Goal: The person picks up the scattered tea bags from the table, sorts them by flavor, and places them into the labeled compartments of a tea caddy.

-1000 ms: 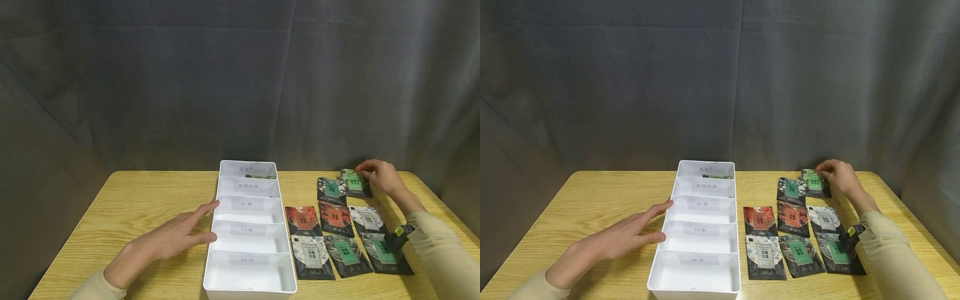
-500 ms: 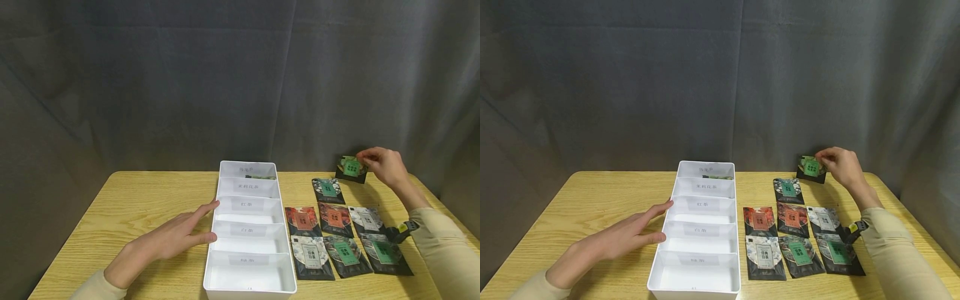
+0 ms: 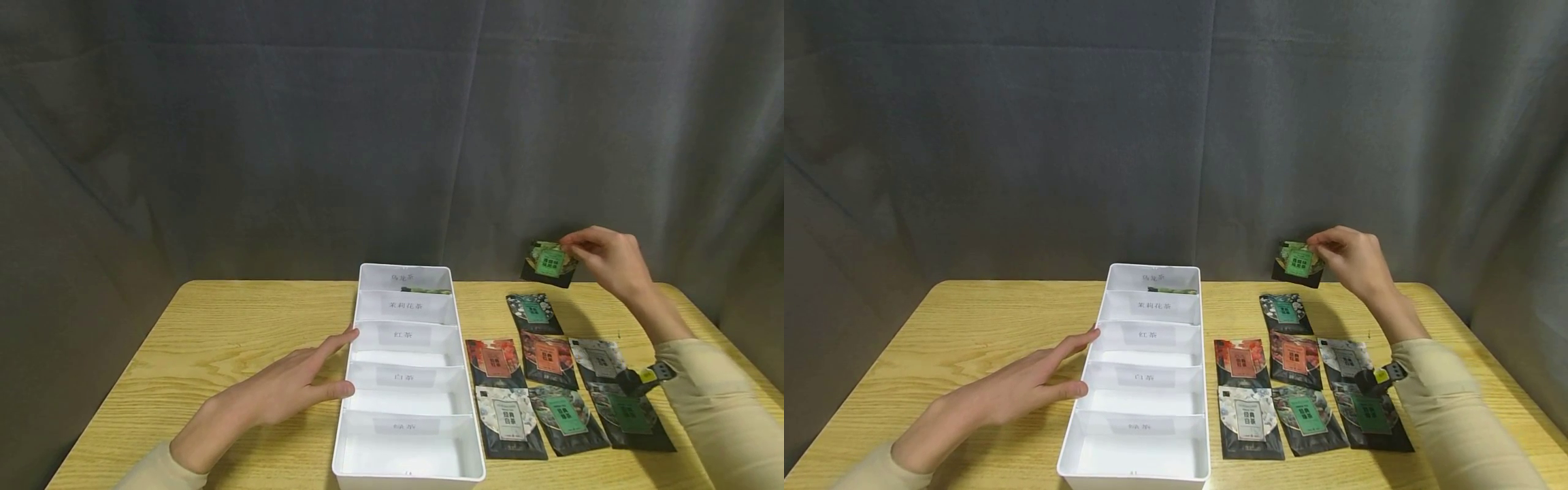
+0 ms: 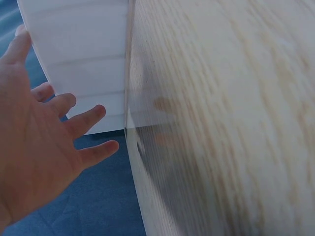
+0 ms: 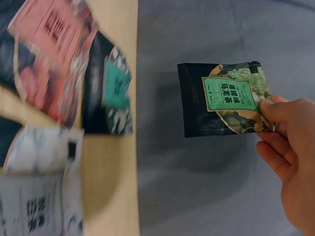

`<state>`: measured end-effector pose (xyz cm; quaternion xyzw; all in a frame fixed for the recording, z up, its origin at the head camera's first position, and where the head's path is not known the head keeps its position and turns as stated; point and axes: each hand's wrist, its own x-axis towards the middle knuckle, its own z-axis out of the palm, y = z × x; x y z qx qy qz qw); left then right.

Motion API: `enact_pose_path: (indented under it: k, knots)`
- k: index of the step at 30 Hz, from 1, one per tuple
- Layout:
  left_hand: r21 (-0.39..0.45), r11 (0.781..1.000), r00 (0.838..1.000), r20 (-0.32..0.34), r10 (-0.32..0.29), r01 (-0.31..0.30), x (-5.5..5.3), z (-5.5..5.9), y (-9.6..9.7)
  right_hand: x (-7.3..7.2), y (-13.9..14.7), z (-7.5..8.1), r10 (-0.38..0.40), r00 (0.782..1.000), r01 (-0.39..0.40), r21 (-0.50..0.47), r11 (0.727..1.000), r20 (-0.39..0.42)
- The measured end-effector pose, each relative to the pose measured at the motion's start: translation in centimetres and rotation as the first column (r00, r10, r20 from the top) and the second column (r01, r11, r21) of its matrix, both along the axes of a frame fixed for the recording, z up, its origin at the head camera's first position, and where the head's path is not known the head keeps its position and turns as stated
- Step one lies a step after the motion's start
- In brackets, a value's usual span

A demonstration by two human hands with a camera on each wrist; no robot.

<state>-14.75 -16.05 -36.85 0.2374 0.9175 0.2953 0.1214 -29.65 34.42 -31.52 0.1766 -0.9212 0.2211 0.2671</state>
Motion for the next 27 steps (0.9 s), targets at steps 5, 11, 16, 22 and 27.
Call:
enact_pose_path:
  k: [5,11,16,22,27]
  knots:
    - [0.008,1.0,1.0,0.011,0.004,-0.004,0.0,0.0,0.0,0.6,-2.4,1.2,0.052,0.998,-0.052,0.007,0.999,-0.04]
    - [0.013,1.0,1.0,0.015,0.009,-0.009,-0.1,-0.2,0.0,1.2,-5.2,2.0,0.142,0.986,-0.139,0.037,0.99,-0.084]
    - [0.01,1.0,1.0,0.013,0.011,-0.011,0.0,-0.4,-0.1,1.2,-7.3,2.3,0.215,0.97,-0.209,0.064,0.976,-0.112]
    - [0.006,1.0,1.0,-0.002,0.015,-0.015,-0.3,-0.4,-0.1,1.1,-9.3,2.9,0.286,0.948,-0.28,0.064,0.958,-0.137]
    - [0.003,1.0,1.0,0.011,0.005,-0.005,-0.4,-0.6,-0.1,1.4,-11.0,2.9,0.349,0.927,-0.344,0.06,0.937,-0.137]
